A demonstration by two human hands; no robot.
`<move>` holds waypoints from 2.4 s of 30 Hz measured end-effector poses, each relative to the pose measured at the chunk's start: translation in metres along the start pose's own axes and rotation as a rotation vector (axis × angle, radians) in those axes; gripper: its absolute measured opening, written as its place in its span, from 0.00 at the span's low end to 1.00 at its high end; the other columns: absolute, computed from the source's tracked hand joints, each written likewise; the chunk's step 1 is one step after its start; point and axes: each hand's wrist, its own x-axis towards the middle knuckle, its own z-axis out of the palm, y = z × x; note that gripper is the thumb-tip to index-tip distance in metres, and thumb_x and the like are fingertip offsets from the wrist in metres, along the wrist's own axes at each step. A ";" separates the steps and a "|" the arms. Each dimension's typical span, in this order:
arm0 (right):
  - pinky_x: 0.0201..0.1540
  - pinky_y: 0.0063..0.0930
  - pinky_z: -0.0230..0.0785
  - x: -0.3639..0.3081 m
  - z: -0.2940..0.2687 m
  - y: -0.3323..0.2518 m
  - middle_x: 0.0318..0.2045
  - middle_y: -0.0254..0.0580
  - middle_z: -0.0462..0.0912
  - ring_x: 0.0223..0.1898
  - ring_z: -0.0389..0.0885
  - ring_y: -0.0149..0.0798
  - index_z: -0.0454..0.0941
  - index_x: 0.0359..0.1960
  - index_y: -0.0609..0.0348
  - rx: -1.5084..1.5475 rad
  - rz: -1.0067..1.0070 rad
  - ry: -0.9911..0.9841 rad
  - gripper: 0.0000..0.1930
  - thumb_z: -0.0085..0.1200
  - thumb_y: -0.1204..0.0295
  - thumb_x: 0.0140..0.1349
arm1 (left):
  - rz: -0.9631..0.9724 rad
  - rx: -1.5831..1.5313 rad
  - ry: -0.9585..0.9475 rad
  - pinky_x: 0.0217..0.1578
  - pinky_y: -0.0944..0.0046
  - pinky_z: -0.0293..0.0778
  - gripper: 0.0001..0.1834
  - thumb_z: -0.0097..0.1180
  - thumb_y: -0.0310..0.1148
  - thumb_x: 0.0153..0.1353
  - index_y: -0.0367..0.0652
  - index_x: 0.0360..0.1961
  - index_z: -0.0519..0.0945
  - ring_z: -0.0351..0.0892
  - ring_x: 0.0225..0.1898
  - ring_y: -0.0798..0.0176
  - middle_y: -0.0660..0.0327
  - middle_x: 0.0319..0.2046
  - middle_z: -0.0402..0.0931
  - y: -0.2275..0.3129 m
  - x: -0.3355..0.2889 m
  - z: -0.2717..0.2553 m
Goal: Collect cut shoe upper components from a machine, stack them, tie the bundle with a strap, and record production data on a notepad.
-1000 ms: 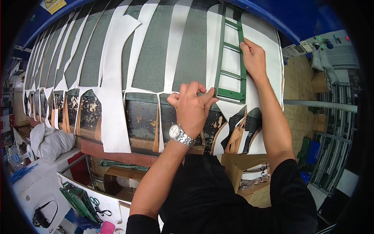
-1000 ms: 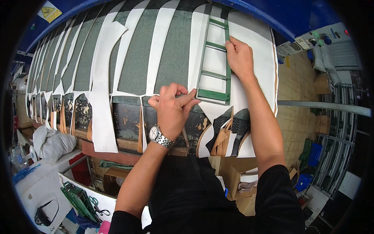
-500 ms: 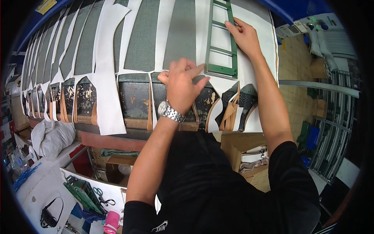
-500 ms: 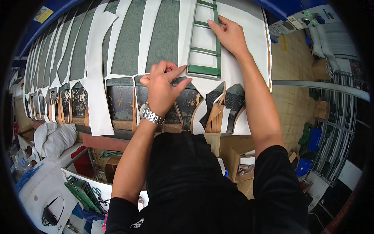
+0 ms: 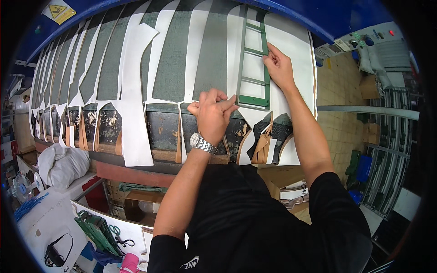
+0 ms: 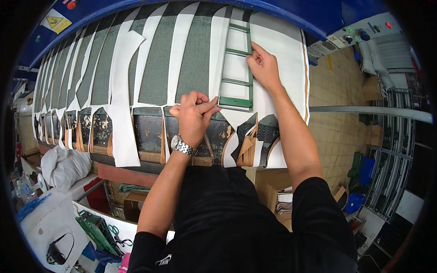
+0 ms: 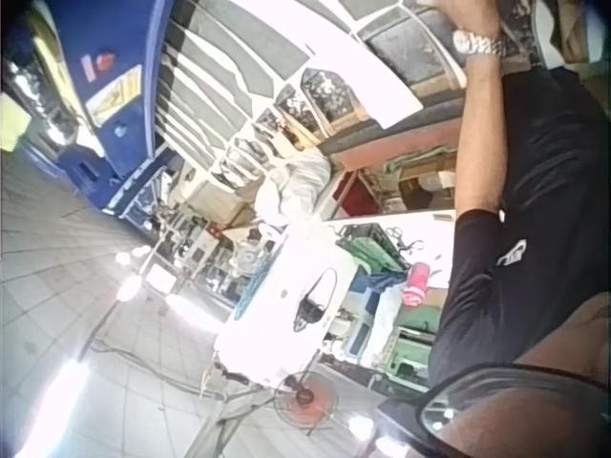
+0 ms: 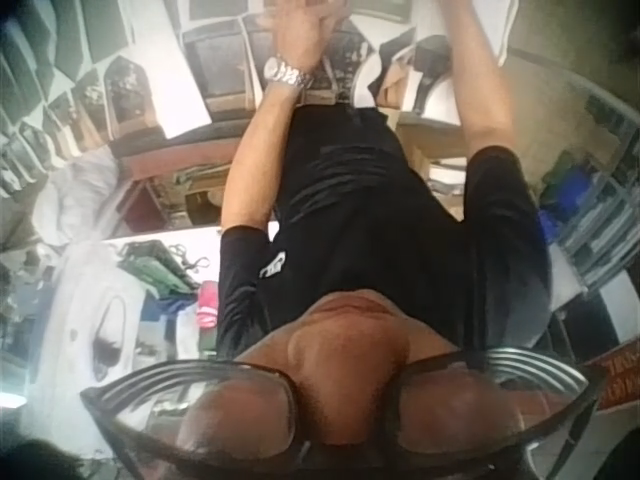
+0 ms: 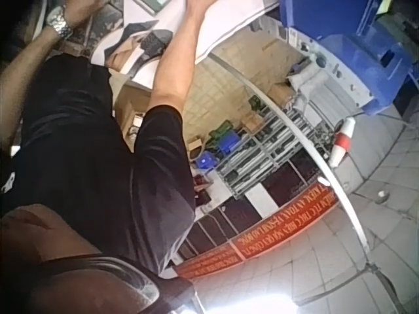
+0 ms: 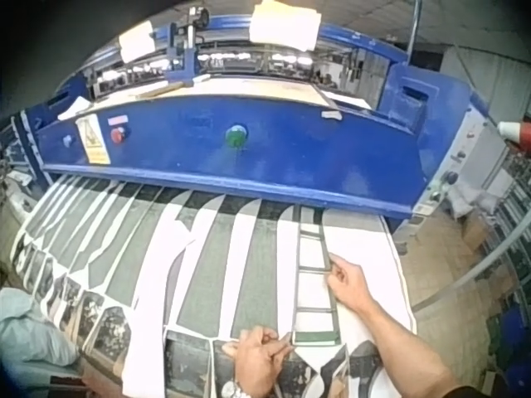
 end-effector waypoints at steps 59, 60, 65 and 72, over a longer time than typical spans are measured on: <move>0.45 0.55 0.77 -0.219 0.085 -0.177 0.35 0.57 0.87 0.41 0.86 0.63 0.84 0.39 0.62 -0.344 -0.101 -0.279 0.15 0.60 0.60 0.72 | 0.120 0.408 -0.213 0.53 0.43 0.63 0.21 0.80 0.38 0.48 0.51 0.42 0.84 0.76 0.50 0.51 0.63 0.42 0.78 -0.024 -0.132 -0.111; 0.46 0.56 0.78 -0.227 0.084 -0.169 0.36 0.57 0.87 0.42 0.87 0.63 0.85 0.38 0.63 -0.345 -0.096 -0.307 0.15 0.61 0.60 0.70 | 0.110 0.403 -0.221 0.53 0.43 0.63 0.21 0.80 0.37 0.48 0.51 0.42 0.84 0.76 0.50 0.50 0.63 0.43 0.78 -0.023 -0.131 -0.112; 0.52 0.53 0.78 -0.248 0.084 -0.157 0.42 0.55 0.85 0.48 0.84 0.60 0.85 0.40 0.65 -0.386 -0.133 -0.376 0.16 0.65 0.60 0.67 | 0.115 0.394 -0.251 0.53 0.43 0.63 0.21 0.80 0.36 0.48 0.51 0.43 0.84 0.76 0.51 0.50 0.63 0.43 0.78 -0.019 -0.125 -0.114; 0.59 0.50 0.77 -0.259 0.089 -0.155 0.50 0.54 0.81 0.57 0.79 0.58 0.85 0.47 0.64 -0.436 -0.189 -0.359 0.16 0.68 0.66 0.64 | 0.060 0.415 -0.263 0.58 0.41 0.64 0.21 0.80 0.36 0.49 0.51 0.44 0.85 0.77 0.53 0.51 0.63 0.45 0.80 -0.011 -0.117 -0.112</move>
